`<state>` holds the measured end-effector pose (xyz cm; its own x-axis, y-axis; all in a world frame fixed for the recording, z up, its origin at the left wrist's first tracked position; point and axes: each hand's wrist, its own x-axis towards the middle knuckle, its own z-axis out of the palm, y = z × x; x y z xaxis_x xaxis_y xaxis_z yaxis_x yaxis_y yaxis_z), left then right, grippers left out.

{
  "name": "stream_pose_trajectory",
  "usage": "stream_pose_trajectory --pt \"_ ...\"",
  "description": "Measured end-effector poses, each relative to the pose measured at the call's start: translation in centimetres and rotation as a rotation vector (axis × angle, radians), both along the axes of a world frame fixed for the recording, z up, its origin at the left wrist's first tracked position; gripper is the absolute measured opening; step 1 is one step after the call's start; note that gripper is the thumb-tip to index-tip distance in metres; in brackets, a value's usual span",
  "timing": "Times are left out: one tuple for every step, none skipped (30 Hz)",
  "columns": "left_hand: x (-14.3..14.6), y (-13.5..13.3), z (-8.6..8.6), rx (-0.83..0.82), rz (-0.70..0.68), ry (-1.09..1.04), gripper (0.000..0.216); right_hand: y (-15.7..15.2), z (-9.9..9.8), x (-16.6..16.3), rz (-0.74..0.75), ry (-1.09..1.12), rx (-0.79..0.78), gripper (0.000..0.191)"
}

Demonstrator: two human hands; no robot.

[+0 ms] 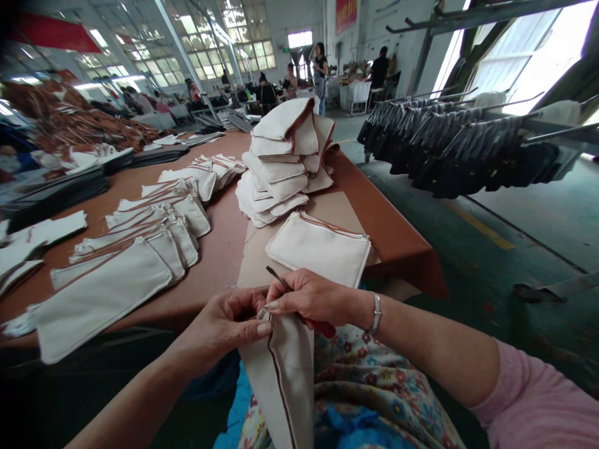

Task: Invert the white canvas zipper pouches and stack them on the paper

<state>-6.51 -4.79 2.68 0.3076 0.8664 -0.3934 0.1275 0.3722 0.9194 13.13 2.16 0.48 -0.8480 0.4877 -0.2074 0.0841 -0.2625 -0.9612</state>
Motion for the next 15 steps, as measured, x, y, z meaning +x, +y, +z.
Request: stream_pose_trajectory --pt "0.1 0.0 0.0 0.0 0.015 0.004 0.034 -0.1 0.1 0.0 -0.016 -0.006 -0.013 0.016" --pt "0.3 -0.1 0.1 -0.005 0.033 0.002 0.033 -0.3 0.2 -0.1 -0.033 -0.003 -0.022 0.015" --pt "0.4 -0.1 0.1 -0.019 0.049 -0.008 0.032 -0.4 0.2 -0.1 -0.049 0.005 -0.03 0.014" --pt "0.5 -0.2 0.0 -0.038 0.064 -0.022 0.03 -0.6 0.1 -0.2 -0.064 0.013 -0.041 0.014" --pt "0.6 -0.3 -0.1 -0.061 0.08 -0.036 0.028 -0.7 0.0 -0.3 -0.078 0.021 -0.059 0.013" --pt "0.6 -0.3 -0.2 -0.081 0.1 -0.048 0.026 -0.8 -0.2 -0.4 -0.09 0.026 -0.083 0.012" --pt "0.6 -0.4 -0.4 -0.1 0.122 -0.057 0.024 -0.9 -0.4 -0.4 -0.101 0.028 -0.109 0.011" --pt "0.6 -0.5 -0.5 -0.12 0.143 -0.065 0.022 -1.0 -0.6 -0.5 -0.111 0.03 -0.129 0.011" --pt "0.6 -0.6 -0.7 -0.139 0.158 -0.072 0.019 -1.1 -0.8 -0.6 -0.118 0.031 -0.139 0.012" --pt "0.5 -0.7 -0.9 -0.153 0.171 -0.081 0.017 -1.2 -1.0 -0.6 -0.12 0.032 -0.138 0.013" --pt "0.6 -0.7 -1.1 -0.162 0.182 -0.09 0.015 -1.2 -1.1 -0.7 -0.121 0.032 -0.133 0.015" --pt "0.6 -0.7 -1.2 -0.169 0.19 -0.099 0.014 -1.3 -1.2 -0.7 -0.122 0.033 -0.134 0.016" --pt "0.7 -0.7 -1.2 -0.174 0.2 -0.105 0.012 -1.3 -1.2 -0.7 -0.122 0.037 -0.145 0.016" --pt "0.8 -0.7 -1.2 -0.175 0.211 -0.112 0.012 -1.3 -1.1 -0.7 -0.122 0.042 -0.165 0.015" --pt "0.9 -0.7 -1.1 -0.175 0.224 -0.118 0.011 -1.3 -1.1 -0.7 -0.125 0.049 -0.19 0.014"
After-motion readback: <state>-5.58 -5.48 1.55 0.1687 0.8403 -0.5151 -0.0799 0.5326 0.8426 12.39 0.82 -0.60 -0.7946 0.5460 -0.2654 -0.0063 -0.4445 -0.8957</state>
